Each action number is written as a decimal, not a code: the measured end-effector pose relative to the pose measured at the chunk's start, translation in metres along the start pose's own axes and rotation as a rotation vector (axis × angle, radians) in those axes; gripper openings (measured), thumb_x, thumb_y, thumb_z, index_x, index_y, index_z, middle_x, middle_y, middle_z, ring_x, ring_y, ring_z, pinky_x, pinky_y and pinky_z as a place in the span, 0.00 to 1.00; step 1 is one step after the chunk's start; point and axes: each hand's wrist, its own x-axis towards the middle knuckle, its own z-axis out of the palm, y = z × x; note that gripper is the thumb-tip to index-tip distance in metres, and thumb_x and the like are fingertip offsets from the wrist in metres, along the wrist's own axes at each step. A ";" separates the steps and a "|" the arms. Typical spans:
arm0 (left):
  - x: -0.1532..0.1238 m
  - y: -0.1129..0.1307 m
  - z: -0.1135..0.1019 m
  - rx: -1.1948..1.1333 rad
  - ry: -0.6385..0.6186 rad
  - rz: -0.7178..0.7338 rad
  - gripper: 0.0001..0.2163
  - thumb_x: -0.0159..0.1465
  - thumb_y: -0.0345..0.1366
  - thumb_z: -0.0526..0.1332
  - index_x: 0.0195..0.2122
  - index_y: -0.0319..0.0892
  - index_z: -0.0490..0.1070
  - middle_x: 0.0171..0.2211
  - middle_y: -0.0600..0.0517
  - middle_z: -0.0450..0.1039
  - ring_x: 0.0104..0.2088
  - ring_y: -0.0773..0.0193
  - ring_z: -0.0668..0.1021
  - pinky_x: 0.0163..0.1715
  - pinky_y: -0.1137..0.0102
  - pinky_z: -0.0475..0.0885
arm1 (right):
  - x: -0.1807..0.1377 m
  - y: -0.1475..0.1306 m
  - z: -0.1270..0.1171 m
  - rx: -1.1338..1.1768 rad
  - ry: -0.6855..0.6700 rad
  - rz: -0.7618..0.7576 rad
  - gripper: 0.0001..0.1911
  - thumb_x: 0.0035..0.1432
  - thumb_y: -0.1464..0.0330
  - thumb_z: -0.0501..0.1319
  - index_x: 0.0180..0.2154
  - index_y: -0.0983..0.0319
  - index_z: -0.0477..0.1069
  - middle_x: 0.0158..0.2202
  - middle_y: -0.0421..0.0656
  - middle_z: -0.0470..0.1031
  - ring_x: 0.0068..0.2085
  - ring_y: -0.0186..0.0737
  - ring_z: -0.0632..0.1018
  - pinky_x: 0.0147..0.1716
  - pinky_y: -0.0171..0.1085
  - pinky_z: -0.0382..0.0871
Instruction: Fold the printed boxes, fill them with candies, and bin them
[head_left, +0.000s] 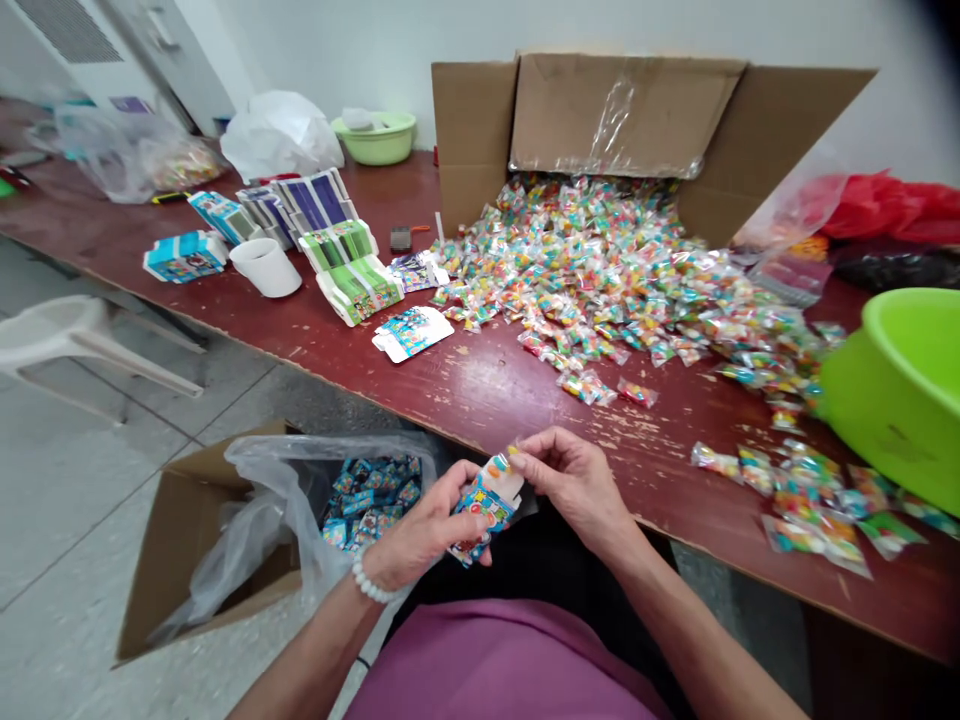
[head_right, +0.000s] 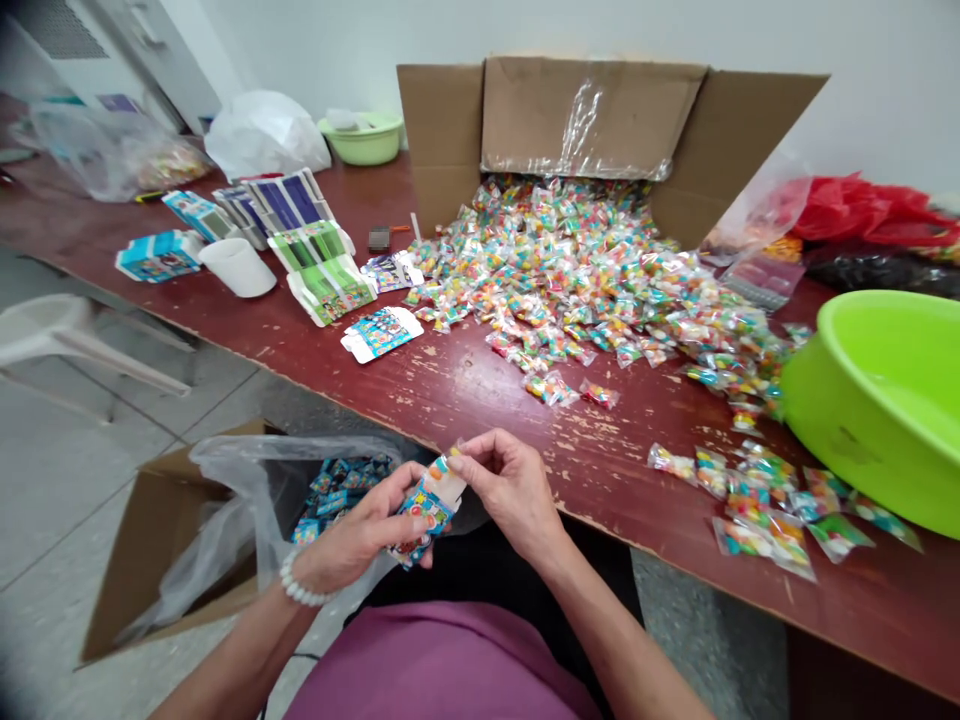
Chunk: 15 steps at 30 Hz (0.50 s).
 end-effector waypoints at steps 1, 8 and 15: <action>0.001 -0.002 0.004 -0.031 0.016 0.015 0.14 0.62 0.36 0.61 0.47 0.44 0.62 0.38 0.54 0.68 0.28 0.69 0.76 0.29 0.72 0.69 | -0.001 0.001 -0.003 -0.020 0.005 -0.024 0.15 0.47 0.60 0.73 0.28 0.62 0.74 0.26 0.40 0.78 0.25 0.32 0.74 0.25 0.31 0.67; 0.003 -0.007 0.014 -0.036 0.072 0.067 0.14 0.61 0.32 0.61 0.48 0.45 0.64 0.37 0.55 0.69 0.29 0.70 0.75 0.29 0.74 0.70 | -0.011 0.001 -0.011 -0.348 -0.001 -0.233 0.08 0.57 0.63 0.66 0.31 0.61 0.77 0.28 0.42 0.79 0.28 0.38 0.76 0.29 0.35 0.68; 0.020 -0.009 0.026 -0.315 0.223 0.093 0.17 0.67 0.50 0.52 0.43 0.41 0.68 0.30 0.51 0.73 0.21 0.66 0.75 0.20 0.72 0.71 | -0.013 -0.007 -0.006 -0.320 -0.090 -0.296 0.13 0.64 0.60 0.59 0.35 0.58 0.78 0.37 0.43 0.75 0.38 0.39 0.75 0.38 0.37 0.68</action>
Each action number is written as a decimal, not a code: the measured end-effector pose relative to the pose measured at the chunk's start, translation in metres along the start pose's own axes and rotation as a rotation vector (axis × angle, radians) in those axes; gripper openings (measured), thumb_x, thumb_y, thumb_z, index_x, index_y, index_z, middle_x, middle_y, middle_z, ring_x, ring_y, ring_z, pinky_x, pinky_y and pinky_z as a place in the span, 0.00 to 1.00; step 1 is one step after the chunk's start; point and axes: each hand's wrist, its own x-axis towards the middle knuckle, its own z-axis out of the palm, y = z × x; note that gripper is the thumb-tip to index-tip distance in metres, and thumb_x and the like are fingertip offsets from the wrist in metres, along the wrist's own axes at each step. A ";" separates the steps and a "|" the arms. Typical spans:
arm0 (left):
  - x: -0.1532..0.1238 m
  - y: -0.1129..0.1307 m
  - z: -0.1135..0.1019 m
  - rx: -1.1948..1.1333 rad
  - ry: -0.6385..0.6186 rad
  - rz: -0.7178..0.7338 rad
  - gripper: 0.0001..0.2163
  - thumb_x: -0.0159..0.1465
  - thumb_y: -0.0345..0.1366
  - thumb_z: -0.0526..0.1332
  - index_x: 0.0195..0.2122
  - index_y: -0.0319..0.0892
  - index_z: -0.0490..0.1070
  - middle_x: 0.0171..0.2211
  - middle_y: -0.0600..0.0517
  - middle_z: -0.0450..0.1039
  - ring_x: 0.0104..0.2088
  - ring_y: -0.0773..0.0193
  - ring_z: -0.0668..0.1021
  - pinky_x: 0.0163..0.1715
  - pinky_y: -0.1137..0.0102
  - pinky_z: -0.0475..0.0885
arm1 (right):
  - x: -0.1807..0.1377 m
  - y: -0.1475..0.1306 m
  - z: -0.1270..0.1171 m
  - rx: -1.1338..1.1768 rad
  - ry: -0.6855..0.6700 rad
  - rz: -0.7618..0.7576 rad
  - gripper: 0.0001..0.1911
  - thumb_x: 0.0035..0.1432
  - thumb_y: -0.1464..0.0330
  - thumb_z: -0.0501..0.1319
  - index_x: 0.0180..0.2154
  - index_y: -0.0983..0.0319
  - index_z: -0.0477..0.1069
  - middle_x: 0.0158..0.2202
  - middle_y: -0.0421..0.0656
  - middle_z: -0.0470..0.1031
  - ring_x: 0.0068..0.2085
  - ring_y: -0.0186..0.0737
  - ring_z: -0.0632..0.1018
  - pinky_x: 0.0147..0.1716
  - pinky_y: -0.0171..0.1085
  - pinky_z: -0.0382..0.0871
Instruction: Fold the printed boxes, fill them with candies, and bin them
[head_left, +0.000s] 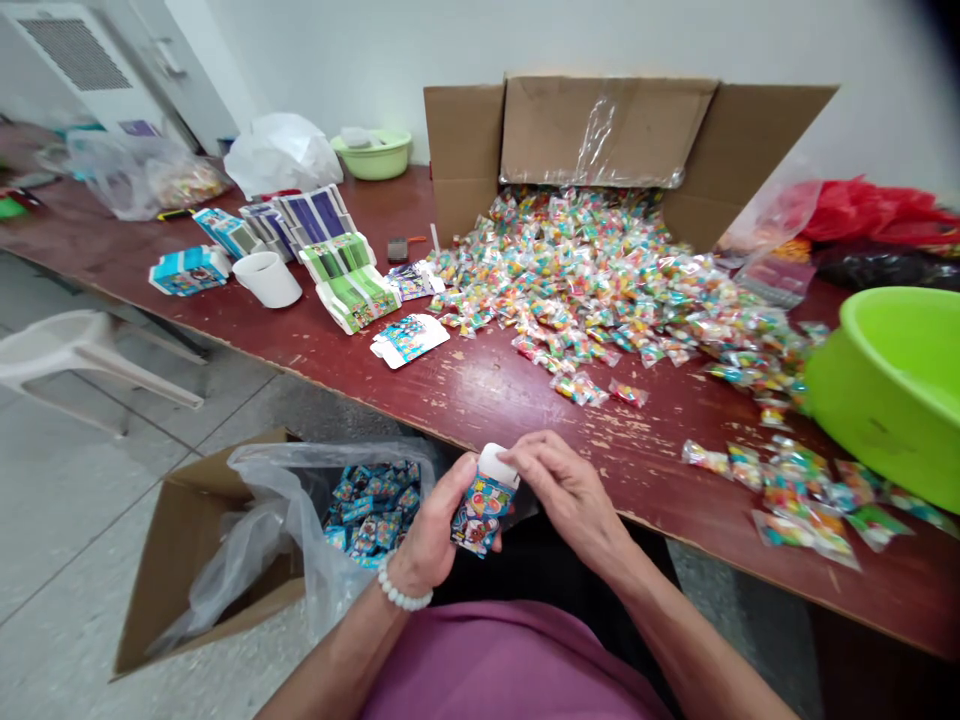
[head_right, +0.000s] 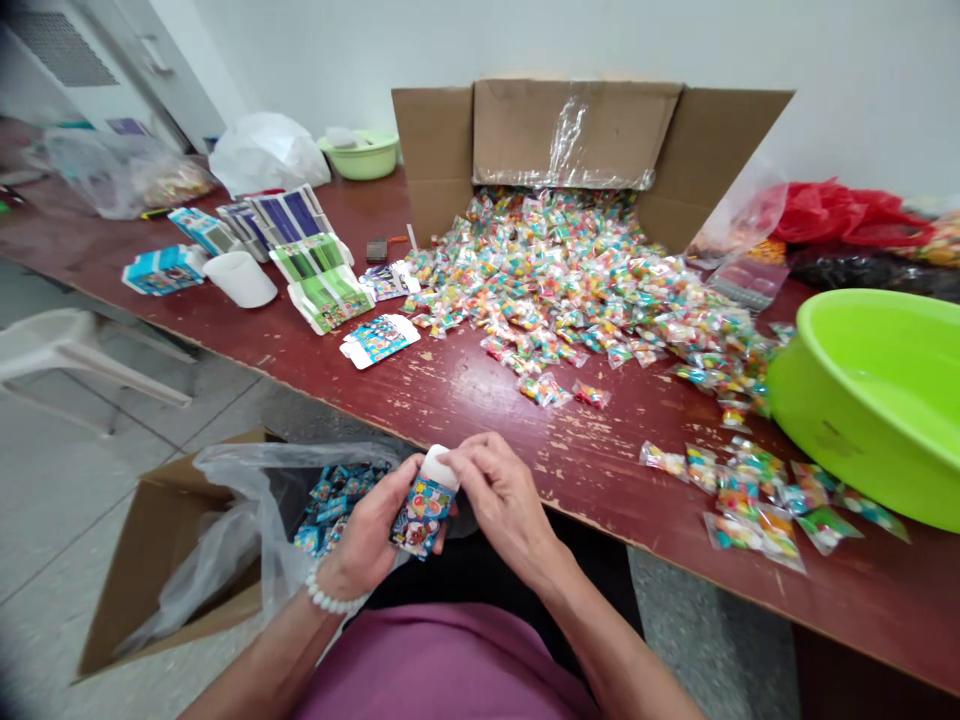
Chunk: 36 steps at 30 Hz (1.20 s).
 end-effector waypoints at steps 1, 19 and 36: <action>0.001 -0.001 0.001 -0.028 0.038 -0.010 0.19 0.68 0.52 0.51 0.43 0.40 0.68 0.29 0.50 0.73 0.20 0.65 0.75 0.20 0.71 0.71 | -0.001 0.001 0.000 0.082 0.031 0.064 0.12 0.64 0.59 0.59 0.39 0.58 0.77 0.39 0.43 0.75 0.38 0.38 0.75 0.37 0.36 0.69; 0.009 0.005 0.005 -0.331 0.015 -0.091 0.15 0.66 0.48 0.59 0.42 0.41 0.70 0.29 0.54 0.73 0.20 0.67 0.76 0.16 0.71 0.75 | -0.003 0.009 0.008 -0.143 -0.040 -0.313 0.07 0.63 0.67 0.61 0.36 0.58 0.78 0.36 0.45 0.81 0.39 0.42 0.80 0.41 0.41 0.74; 0.012 0.002 0.001 -0.217 0.103 -0.108 0.20 0.62 0.46 0.61 0.50 0.38 0.76 0.37 0.47 0.80 0.20 0.67 0.75 0.16 0.73 0.71 | 0.005 0.003 0.008 0.124 -0.191 0.006 0.10 0.62 0.62 0.62 0.33 0.61 0.76 0.41 0.46 0.80 0.40 0.42 0.80 0.38 0.39 0.76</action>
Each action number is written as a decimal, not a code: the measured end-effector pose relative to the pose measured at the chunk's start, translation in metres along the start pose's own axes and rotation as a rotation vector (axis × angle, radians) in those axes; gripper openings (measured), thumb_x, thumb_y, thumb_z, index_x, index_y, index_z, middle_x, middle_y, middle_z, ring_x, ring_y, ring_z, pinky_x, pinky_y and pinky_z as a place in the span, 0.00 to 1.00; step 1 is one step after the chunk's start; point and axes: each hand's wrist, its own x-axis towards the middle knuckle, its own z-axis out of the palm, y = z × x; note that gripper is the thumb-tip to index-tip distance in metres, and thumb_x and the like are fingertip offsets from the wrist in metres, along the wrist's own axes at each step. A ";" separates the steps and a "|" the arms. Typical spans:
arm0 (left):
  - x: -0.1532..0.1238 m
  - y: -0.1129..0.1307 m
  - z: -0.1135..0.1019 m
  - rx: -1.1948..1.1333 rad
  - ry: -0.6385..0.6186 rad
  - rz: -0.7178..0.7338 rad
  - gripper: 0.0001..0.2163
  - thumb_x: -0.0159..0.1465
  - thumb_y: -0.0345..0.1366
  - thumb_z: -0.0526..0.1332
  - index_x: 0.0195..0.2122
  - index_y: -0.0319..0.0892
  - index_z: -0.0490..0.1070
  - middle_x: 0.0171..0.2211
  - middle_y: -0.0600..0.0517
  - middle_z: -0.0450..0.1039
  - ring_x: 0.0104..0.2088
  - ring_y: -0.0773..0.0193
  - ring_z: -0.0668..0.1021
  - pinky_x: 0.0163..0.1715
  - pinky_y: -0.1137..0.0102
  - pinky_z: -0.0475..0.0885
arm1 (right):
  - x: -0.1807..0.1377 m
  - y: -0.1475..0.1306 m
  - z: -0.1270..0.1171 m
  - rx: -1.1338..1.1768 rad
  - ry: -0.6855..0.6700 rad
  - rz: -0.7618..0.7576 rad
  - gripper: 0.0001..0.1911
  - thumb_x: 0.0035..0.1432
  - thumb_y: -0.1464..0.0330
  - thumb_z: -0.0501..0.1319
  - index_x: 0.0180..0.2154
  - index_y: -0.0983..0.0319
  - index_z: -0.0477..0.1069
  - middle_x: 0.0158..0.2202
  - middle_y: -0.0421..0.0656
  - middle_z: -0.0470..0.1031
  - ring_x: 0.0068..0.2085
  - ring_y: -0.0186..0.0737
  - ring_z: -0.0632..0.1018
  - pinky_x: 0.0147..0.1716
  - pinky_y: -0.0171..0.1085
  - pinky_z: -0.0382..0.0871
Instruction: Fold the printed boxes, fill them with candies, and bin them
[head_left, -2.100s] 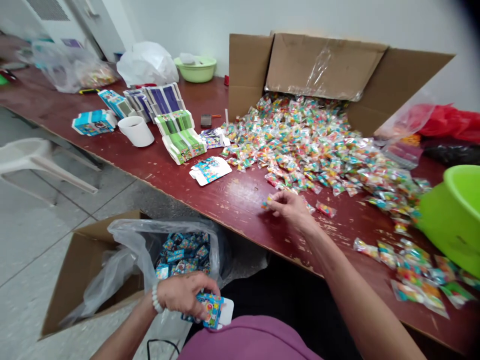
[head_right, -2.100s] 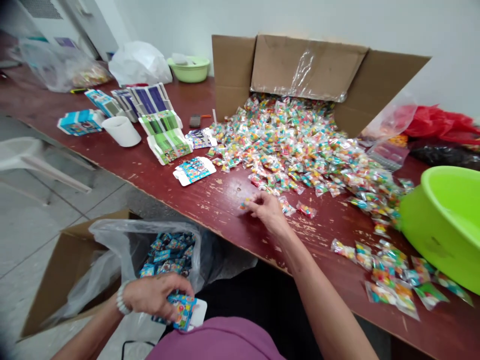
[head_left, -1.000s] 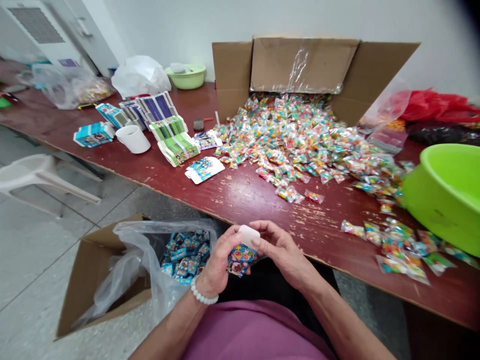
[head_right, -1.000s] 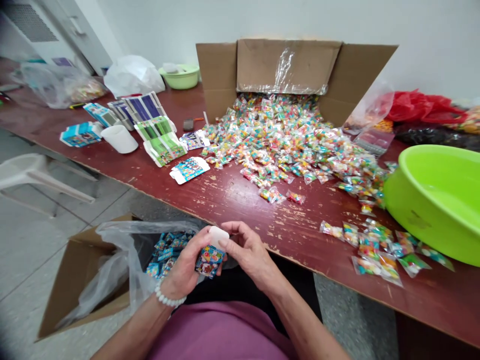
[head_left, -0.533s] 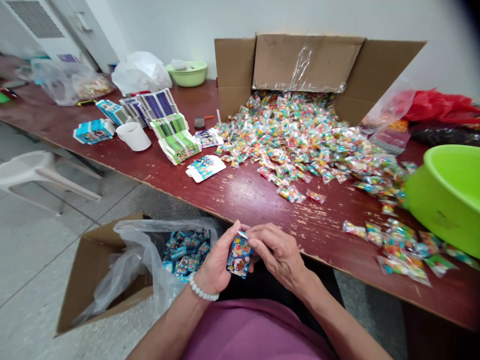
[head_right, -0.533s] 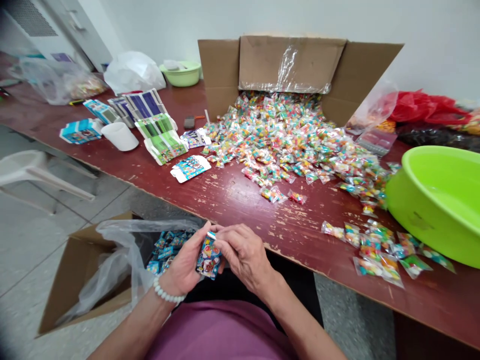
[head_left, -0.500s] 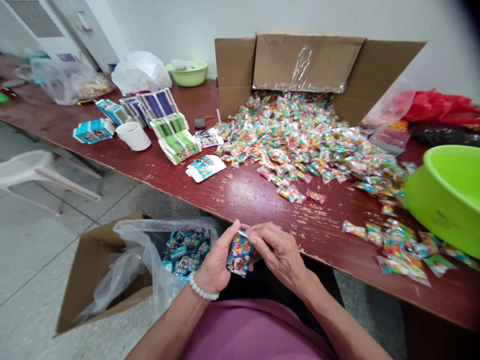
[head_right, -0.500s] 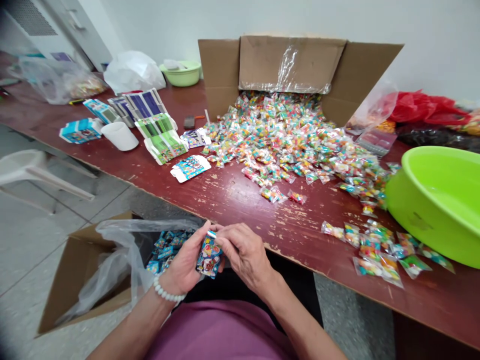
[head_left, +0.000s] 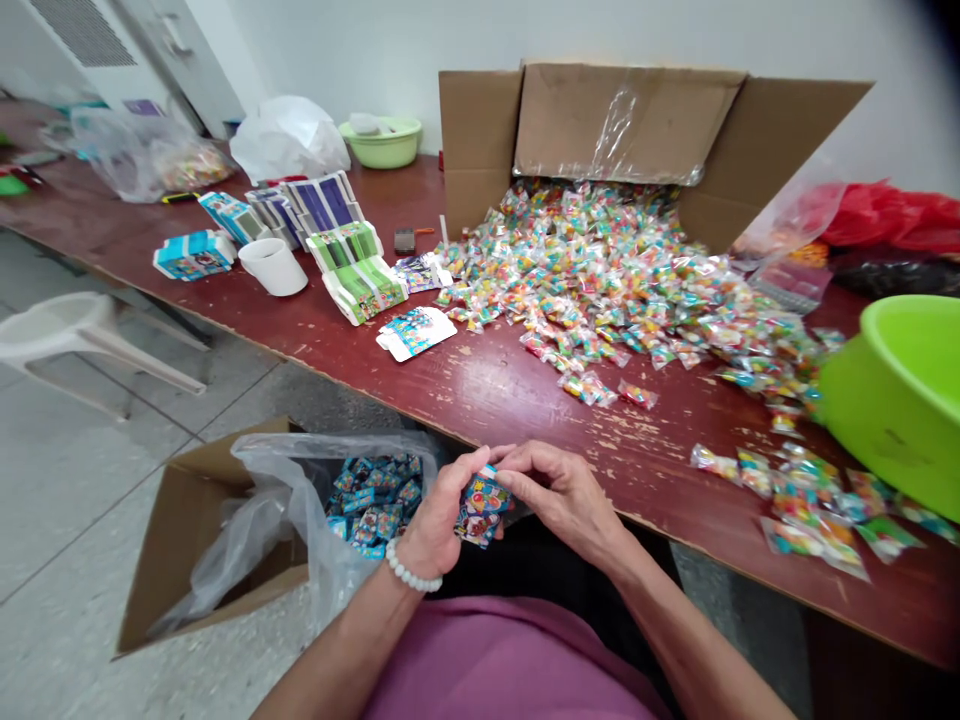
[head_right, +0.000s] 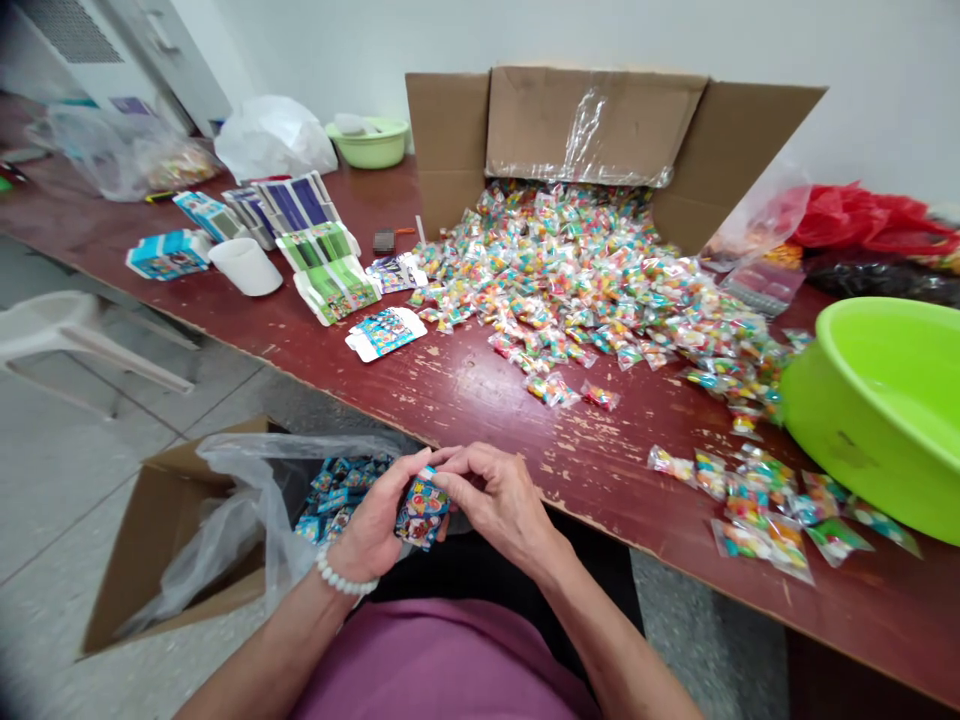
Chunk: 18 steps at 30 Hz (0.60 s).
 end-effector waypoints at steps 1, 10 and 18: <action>0.001 0.000 0.000 -0.034 -0.003 -0.002 0.18 0.62 0.43 0.62 0.49 0.38 0.76 0.39 0.47 0.80 0.21 0.68 0.75 0.17 0.73 0.71 | -0.003 0.002 0.003 -0.068 -0.003 -0.068 0.08 0.63 0.63 0.62 0.35 0.60 0.76 0.42 0.46 0.79 0.44 0.44 0.79 0.42 0.41 0.75; -0.018 0.014 -0.051 0.424 0.311 0.318 0.18 0.62 0.46 0.61 0.49 0.43 0.76 0.49 0.47 0.77 0.44 0.56 0.78 0.37 0.70 0.72 | -0.006 0.035 0.021 -0.567 0.098 -0.303 0.44 0.53 0.54 0.69 0.64 0.60 0.52 0.62 0.58 0.61 0.62 0.58 0.65 0.58 0.56 0.63; 0.011 0.096 -0.098 1.461 0.627 0.738 0.21 0.67 0.48 0.54 0.58 0.45 0.67 0.50 0.45 0.72 0.52 0.53 0.72 0.55 0.60 0.63 | 0.013 0.077 -0.029 -0.680 0.410 -0.066 0.18 0.61 0.64 0.60 0.52 0.61 0.67 0.38 0.46 0.75 0.34 0.44 0.77 0.37 0.44 0.73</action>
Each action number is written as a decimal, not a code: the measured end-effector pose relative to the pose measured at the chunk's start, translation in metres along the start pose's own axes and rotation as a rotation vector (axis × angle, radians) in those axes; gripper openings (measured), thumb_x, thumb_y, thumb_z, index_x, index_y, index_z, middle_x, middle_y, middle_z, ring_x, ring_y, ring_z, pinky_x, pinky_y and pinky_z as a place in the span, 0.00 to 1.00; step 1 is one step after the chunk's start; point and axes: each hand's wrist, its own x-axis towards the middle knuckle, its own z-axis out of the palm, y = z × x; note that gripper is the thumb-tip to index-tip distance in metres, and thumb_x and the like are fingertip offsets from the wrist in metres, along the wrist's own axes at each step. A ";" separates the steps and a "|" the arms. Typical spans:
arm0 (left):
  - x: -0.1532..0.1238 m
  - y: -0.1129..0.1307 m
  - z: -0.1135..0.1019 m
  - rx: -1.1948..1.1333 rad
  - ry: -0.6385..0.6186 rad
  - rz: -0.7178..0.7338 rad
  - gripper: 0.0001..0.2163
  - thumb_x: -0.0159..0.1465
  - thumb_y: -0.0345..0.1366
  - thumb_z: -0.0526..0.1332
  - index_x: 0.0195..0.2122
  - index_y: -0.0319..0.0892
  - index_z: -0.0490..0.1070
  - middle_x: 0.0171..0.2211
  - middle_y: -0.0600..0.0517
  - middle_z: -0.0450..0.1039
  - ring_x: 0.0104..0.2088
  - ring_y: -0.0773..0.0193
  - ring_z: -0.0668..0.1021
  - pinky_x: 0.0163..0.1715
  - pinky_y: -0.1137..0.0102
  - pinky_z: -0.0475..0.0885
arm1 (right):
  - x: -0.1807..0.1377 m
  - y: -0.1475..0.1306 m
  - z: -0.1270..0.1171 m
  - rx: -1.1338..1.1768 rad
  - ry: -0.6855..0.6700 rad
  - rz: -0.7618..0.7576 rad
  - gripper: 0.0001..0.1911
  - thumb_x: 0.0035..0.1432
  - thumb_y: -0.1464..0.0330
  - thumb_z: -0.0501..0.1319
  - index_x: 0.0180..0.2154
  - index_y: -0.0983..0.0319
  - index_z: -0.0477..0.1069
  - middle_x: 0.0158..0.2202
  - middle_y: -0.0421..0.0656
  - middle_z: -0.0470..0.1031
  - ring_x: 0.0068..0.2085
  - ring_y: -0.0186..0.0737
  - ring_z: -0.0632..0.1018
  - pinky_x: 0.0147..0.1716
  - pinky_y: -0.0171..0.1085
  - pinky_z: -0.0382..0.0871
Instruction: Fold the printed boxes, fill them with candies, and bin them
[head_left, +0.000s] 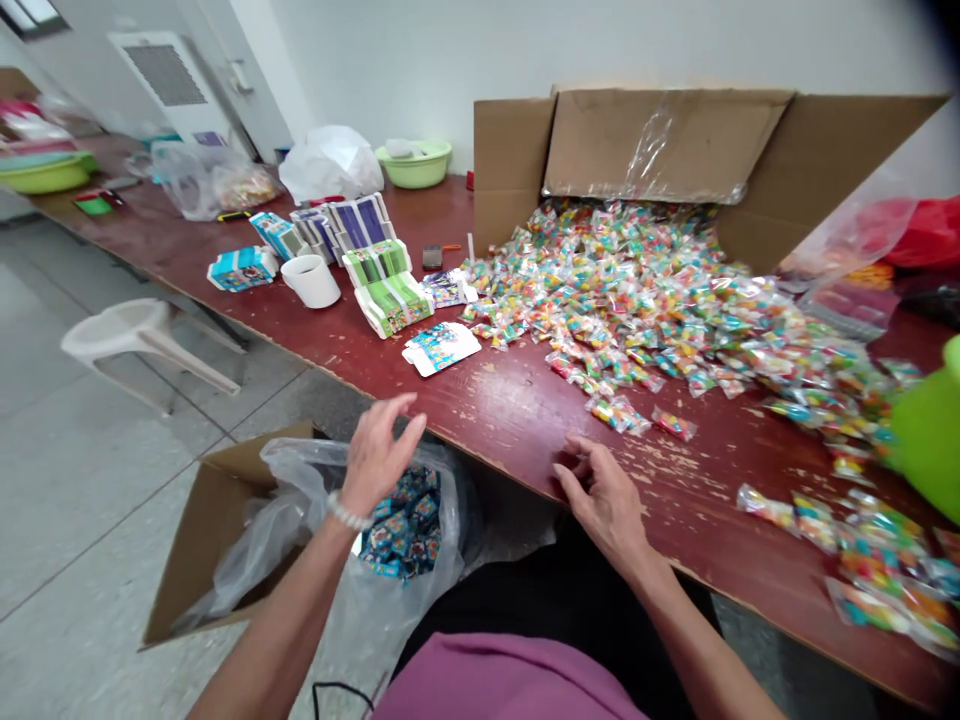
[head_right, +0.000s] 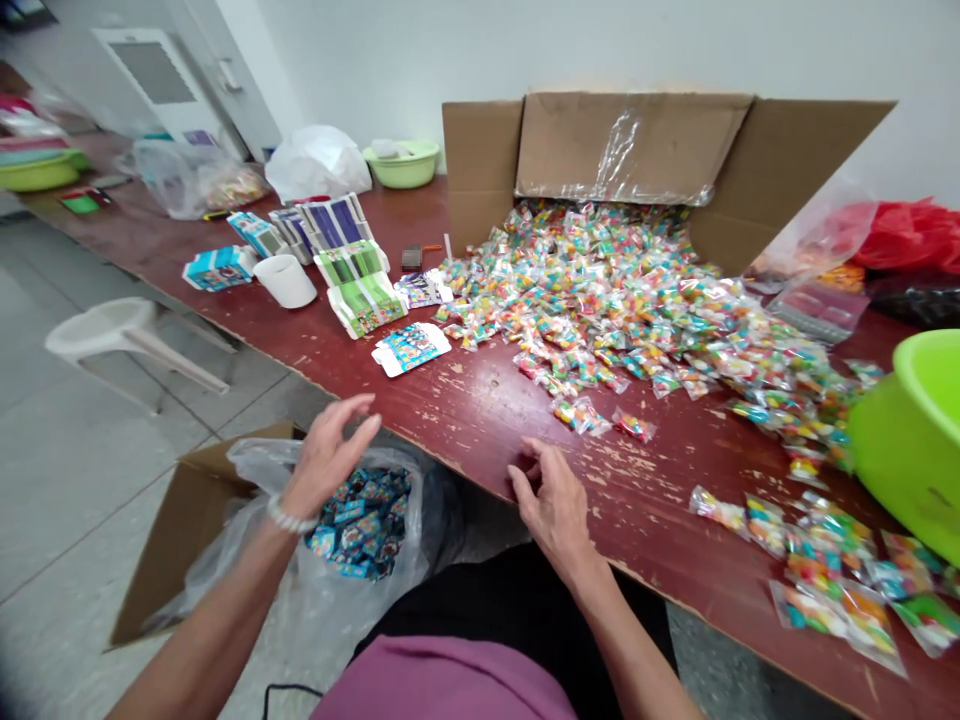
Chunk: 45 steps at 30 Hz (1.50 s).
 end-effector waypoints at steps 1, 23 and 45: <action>0.023 0.004 0.006 0.114 0.034 0.035 0.21 0.68 0.46 0.53 0.59 0.44 0.67 0.52 0.43 0.70 0.53 0.51 0.70 0.55 0.59 0.62 | -0.001 0.002 0.001 -0.021 0.001 -0.022 0.16 0.62 0.65 0.59 0.51 0.61 0.68 0.37 0.46 0.75 0.34 0.44 0.77 0.36 0.43 0.73; 0.004 0.073 0.025 -0.665 -0.422 -0.109 0.16 0.56 0.46 0.68 0.31 0.43 0.63 0.26 0.57 0.68 0.26 0.69 0.71 0.28 0.74 0.65 | 0.009 -0.047 -0.010 0.946 -0.109 0.529 0.28 0.53 0.56 0.67 0.52 0.59 0.67 0.48 0.48 0.78 0.39 0.42 0.80 0.34 0.37 0.74; -0.070 0.120 0.057 -0.939 -0.700 -0.175 0.05 0.49 0.29 0.68 0.27 0.37 0.73 0.24 0.54 0.72 0.25 0.67 0.72 0.27 0.73 0.69 | -0.016 -0.096 -0.019 0.779 -0.183 0.362 0.23 0.47 0.64 0.70 0.46 0.61 0.71 0.31 0.38 0.75 0.31 0.37 0.74 0.32 0.35 0.70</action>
